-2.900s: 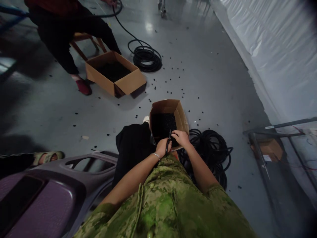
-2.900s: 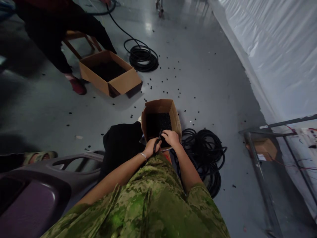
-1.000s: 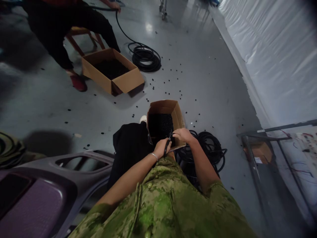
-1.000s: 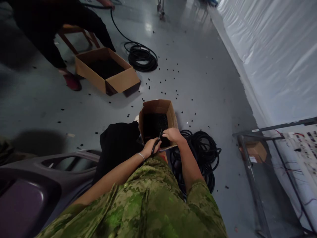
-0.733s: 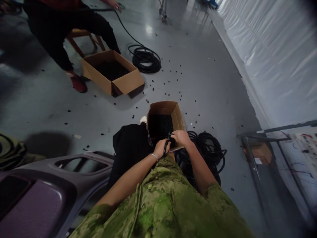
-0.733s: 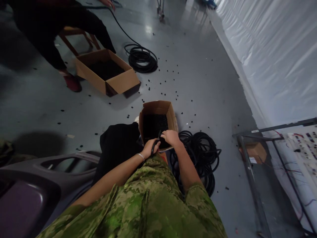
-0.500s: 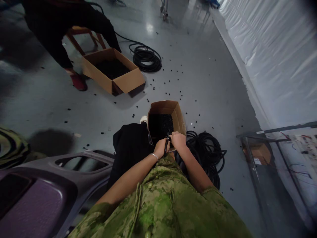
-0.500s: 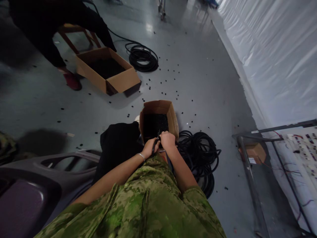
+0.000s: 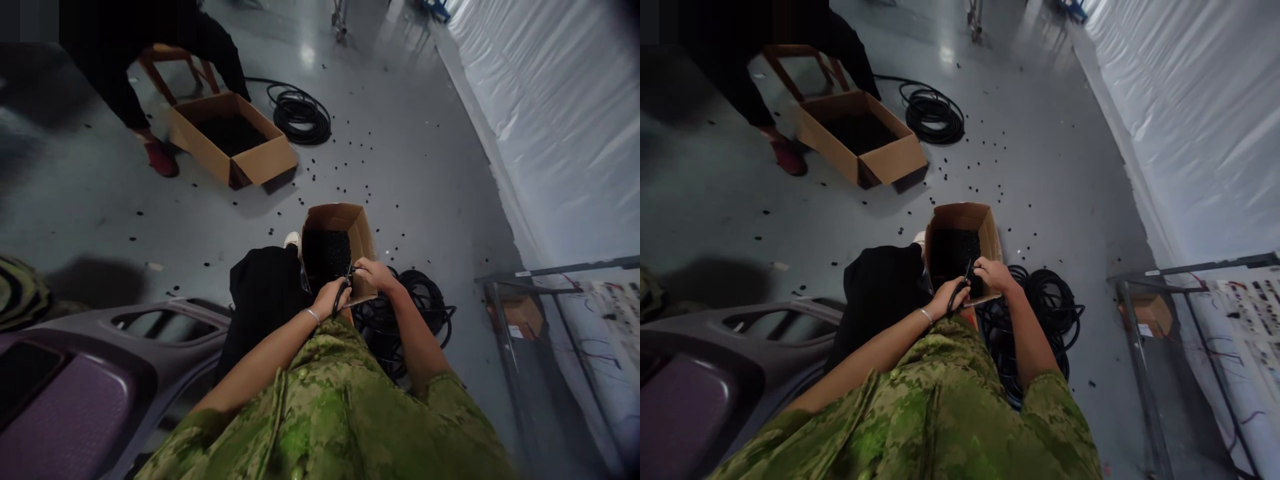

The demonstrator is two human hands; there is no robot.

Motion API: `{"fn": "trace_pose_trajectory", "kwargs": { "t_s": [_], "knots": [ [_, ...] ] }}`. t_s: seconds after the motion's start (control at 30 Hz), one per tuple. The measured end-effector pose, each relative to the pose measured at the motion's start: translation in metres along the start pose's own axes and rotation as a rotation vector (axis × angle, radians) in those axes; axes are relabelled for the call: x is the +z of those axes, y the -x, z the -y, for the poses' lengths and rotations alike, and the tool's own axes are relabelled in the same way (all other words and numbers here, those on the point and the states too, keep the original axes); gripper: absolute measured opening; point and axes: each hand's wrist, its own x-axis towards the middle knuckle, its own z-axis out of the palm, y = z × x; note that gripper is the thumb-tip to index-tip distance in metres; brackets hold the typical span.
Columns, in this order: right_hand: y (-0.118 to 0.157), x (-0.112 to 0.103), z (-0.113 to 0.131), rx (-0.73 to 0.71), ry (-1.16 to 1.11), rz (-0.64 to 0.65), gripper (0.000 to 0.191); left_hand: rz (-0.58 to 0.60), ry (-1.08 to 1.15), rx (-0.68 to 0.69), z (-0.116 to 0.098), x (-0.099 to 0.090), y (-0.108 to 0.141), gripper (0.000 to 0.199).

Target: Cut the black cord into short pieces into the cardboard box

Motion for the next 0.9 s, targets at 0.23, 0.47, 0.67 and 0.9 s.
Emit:
{"fn": "trace_pose_trajectory", "kwargs": {
  "t_s": [0.23, 0.47, 0.67, 0.9],
  "knots": [
    [-0.004, -0.004, -0.016, -0.183, -0.318, 0.033, 0.021, -0.002, -0.098, 0.049, -0.007, -0.007, 0.006, 0.025],
    [0.004, 0.014, -0.022, -0.043, -0.765, 0.048, 0.028, -0.030, -0.243, 0.074, -0.010, -0.007, 0.008, 0.033],
    [0.006, 0.026, -0.022, -0.027, -0.943, 0.083, 0.032, -0.016, -0.284, 0.071, -0.009, -0.005, 0.008, 0.036],
    [0.002, 0.036, -0.028, -0.019, -0.994, 0.054, 0.033, -0.013, -0.373, 0.031, -0.008, -0.003, 0.008, 0.025]
  ]
}}
